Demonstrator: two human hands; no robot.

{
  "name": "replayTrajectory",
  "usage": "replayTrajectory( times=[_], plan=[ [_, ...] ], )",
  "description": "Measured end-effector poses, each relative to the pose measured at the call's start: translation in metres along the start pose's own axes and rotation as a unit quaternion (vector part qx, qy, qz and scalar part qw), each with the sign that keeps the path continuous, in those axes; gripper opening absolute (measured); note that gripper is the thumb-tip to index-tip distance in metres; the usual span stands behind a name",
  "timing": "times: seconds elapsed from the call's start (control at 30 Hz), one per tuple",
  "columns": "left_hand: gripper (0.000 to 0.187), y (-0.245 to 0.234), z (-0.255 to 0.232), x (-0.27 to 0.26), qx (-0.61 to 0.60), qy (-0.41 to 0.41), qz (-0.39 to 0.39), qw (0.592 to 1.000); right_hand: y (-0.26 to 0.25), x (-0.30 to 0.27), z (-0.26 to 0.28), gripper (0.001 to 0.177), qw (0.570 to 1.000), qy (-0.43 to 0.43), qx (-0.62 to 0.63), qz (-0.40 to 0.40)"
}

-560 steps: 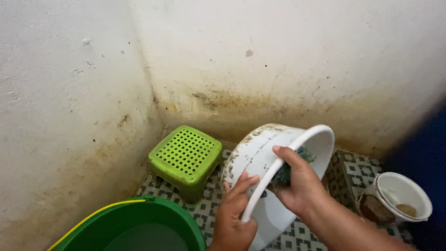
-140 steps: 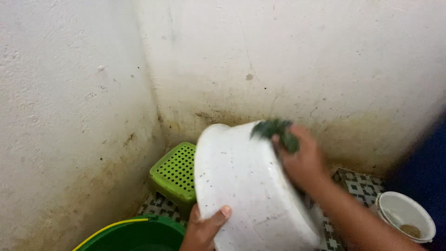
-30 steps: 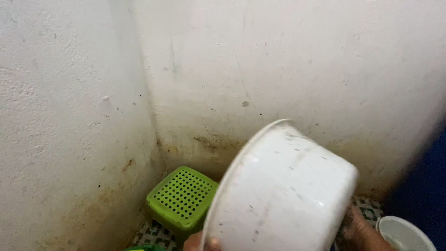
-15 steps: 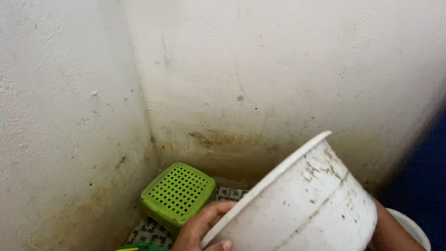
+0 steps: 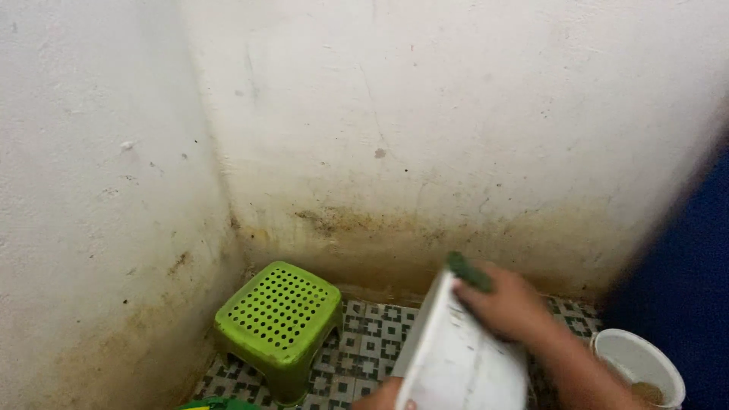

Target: The recorder is washing a white plastic basin using a green scrub pad and water from buckets in a tiled wash area.

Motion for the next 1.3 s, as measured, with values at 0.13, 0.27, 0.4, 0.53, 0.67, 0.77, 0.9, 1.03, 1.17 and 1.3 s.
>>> replayTrajectory(
  times=[0.13, 0.27, 0.4, 0.53, 0.67, 0.77, 0.9, 1.03, 1.17, 1.3],
  plan=[
    [0.043, -0.019, -0.032, 0.008, -0.021, -0.038, 0.006, 0.999, 0.064, -0.092, 0.06, 0.033, 0.963, -0.108, -0.23, -0.085],
    [0.043, -0.026, -0.029, 0.002, -0.115, -0.03, -0.067, 0.991, 0.103, -0.084, 0.023, 0.018, 0.809, -0.477, -0.327, -0.102],
    [0.044, -0.022, -0.066, -0.029, -0.189, -0.035, -0.123, 0.974, 0.069, -0.031, 0.028, 0.025, 0.837, -0.441, -0.305, -0.108],
    [0.038, -0.03, -0.161, -0.049, -0.04, 0.04, -0.172, 0.984, 0.019, 0.011, 0.043, 0.039, 0.969, -0.217, 0.087, -0.077],
    [0.041, -0.048, -0.16, -0.051, 0.095, -0.056, -0.126, 0.986, 0.015, -0.05, 0.087, 0.031, 0.914, -0.11, 0.369, -0.125],
    [0.038, -0.044, -0.188, -0.055, -0.021, -0.095, -0.195, 0.976, 0.027, -0.07, 0.091, 0.024, 0.841, -0.044, 0.528, -0.111],
    [0.038, -0.047, -0.206, -0.061, -0.037, -0.163, -0.224, 0.96, 0.059, -0.023, 0.022, 0.029, 0.928, -0.01, 0.351, -0.122],
    [0.036, -0.058, -0.211, -0.072, -0.051, -0.068, -0.22, 0.972, 0.1, -0.066, 0.024, 0.044, 0.924, -0.35, -0.095, -0.118],
    [0.045, -0.059, -0.198, -0.074, -0.01, 0.179, -0.204, 0.962, 0.115, -0.088, 0.024, 0.055, 0.783, -0.533, -0.291, -0.136],
    [0.036, -0.034, -0.182, -0.064, -0.005, -0.066, -0.251, 0.966, 0.067, -0.029, 0.05, 0.032, 0.985, -0.07, -0.151, -0.035]
  ],
)
Point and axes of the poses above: each hand's wrist, its own x-axis towards the middle knuckle, its own y-axis out of the palm, z = x × y, the point moved 1 cm from there along x, towards the middle knuckle, and after that the axes turned 11 degrees about z, right-handed, at the moved point
